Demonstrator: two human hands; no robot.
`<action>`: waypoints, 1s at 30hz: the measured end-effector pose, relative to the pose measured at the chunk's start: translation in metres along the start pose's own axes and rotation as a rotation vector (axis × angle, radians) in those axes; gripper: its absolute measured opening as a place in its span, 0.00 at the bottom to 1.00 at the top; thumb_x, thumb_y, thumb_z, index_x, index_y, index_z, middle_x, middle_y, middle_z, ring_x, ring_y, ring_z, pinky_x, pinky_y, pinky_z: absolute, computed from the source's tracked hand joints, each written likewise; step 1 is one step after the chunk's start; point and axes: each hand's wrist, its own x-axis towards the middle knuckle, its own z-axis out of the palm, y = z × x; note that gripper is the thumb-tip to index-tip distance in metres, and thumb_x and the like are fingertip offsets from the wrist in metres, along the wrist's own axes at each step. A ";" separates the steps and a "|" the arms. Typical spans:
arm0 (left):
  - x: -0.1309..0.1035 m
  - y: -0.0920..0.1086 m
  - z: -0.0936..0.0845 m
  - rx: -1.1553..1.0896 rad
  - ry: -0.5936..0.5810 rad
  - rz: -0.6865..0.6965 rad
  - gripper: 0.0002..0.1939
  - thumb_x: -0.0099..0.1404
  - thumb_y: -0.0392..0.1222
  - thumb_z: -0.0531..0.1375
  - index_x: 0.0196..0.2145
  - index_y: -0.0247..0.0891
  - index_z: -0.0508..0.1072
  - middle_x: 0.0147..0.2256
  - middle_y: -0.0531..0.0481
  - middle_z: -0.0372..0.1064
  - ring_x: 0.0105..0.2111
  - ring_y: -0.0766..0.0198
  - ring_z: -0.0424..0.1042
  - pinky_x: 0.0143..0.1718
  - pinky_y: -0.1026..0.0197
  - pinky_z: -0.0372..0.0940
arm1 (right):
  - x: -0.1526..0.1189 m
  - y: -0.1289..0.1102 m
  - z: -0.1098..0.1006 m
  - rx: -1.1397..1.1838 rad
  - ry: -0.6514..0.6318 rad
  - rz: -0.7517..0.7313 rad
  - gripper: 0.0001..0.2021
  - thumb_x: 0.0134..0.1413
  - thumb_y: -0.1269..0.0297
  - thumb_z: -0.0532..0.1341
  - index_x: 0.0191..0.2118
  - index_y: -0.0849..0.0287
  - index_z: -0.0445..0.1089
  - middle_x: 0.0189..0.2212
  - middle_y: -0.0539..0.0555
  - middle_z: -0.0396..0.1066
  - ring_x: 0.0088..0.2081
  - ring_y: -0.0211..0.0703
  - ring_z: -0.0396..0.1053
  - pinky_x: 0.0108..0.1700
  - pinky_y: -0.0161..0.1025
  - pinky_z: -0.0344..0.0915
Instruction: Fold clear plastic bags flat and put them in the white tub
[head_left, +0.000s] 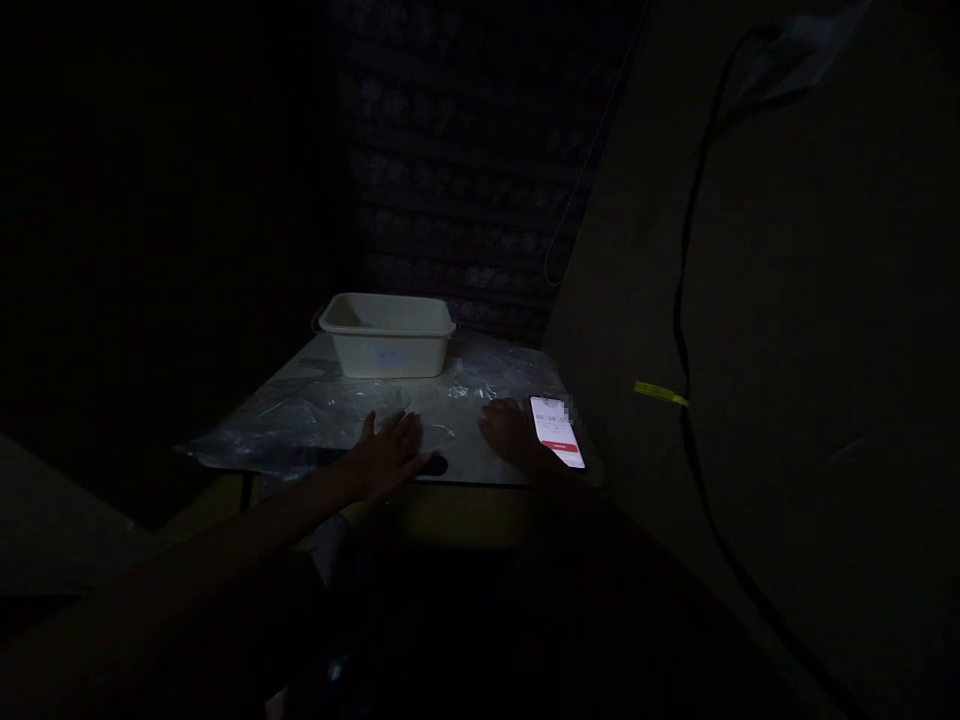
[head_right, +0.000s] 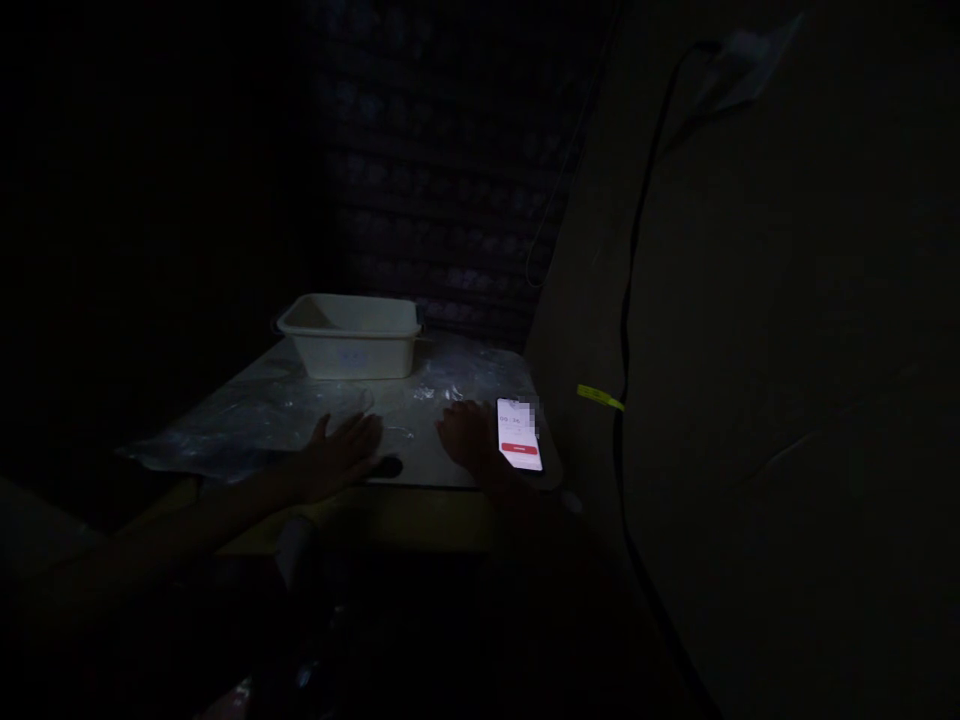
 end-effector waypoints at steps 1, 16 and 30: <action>0.002 0.000 -0.001 0.004 0.020 0.003 0.29 0.58 0.54 0.34 0.53 0.35 0.48 0.54 0.41 0.41 0.54 0.53 0.38 0.46 0.41 0.31 | 0.002 0.010 -0.002 -0.026 0.011 0.044 0.14 0.50 0.65 0.45 0.38 0.60 0.64 0.40 0.59 0.62 0.44 0.48 0.54 0.44 0.49 0.44; 0.040 0.029 -0.026 -0.025 0.040 0.131 0.21 0.59 0.49 0.39 0.45 0.38 0.60 0.49 0.41 0.54 0.49 0.51 0.50 0.43 0.39 0.40 | 0.016 0.047 0.010 -0.097 0.016 0.291 0.11 0.44 0.67 0.48 0.30 0.62 0.66 0.32 0.59 0.63 0.38 0.49 0.57 0.37 0.45 0.49; 0.052 0.040 -0.034 0.011 0.084 0.159 0.16 0.57 0.43 0.43 0.29 0.36 0.68 0.32 0.43 0.65 0.34 0.58 0.62 0.35 0.53 0.50 | 0.027 0.028 -0.001 0.545 0.069 0.229 0.10 0.39 0.70 0.49 0.32 0.59 0.63 0.26 0.49 0.67 0.29 0.34 0.64 0.29 0.29 0.57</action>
